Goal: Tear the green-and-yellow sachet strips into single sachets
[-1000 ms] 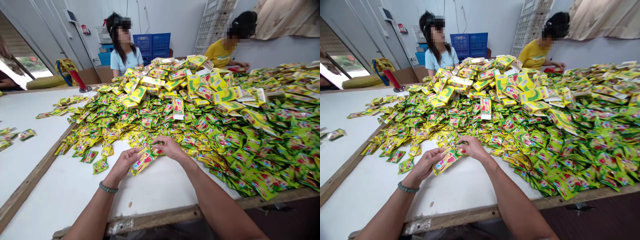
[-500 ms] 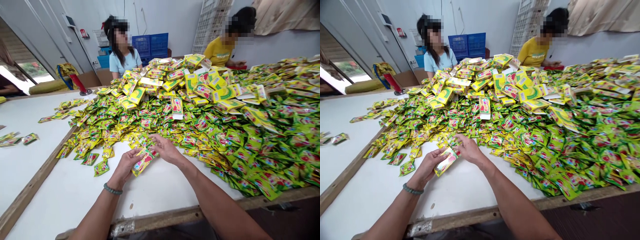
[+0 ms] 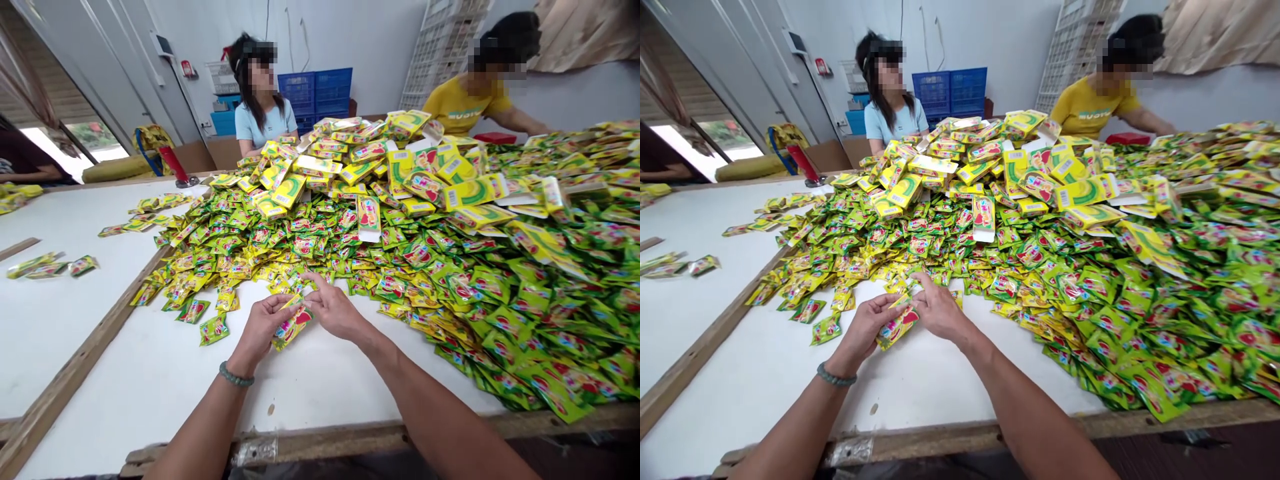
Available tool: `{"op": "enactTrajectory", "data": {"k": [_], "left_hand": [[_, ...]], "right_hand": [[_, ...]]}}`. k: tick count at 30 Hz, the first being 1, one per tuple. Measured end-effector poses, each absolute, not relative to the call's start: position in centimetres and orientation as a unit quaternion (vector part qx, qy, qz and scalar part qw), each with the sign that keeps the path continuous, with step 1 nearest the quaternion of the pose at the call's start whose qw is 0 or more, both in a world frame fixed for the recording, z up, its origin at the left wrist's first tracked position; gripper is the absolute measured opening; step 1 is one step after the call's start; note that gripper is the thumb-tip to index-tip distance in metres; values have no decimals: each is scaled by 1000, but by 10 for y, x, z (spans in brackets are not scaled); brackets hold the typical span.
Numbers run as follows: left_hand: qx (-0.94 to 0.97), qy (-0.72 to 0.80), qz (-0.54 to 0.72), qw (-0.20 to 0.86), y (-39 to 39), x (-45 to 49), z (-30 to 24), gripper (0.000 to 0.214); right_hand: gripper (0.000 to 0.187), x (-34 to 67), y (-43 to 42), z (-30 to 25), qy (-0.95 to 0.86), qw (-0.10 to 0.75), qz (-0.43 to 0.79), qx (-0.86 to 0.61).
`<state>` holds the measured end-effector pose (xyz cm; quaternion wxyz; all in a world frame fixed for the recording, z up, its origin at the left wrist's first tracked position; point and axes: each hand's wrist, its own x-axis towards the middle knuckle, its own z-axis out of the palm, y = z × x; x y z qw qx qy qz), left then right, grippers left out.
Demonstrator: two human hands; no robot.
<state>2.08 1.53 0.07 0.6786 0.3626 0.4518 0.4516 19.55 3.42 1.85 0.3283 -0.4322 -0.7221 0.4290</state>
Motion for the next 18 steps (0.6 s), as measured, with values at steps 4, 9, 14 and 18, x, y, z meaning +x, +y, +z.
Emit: {"op": "enactTrajectory", "data": {"k": [4, 9, 14, 18], "left_hand": [[384, 444, 432, 684, 13, 20, -1, 32], [381, 412, 451, 694, 14, 16, 2, 44], [430, 441, 382, 689, 10, 17, 0, 36], [429, 502, 386, 644, 8, -5, 12, 41]], "right_hand": [[57, 192, 33, 12, -717, 288, 511, -377], [61, 186, 38, 0, -624, 381, 552, -400], [64, 183, 37, -1, -628, 388, 553, -387], [53, 187, 38, 2, -603, 405, 593, -348]]}}
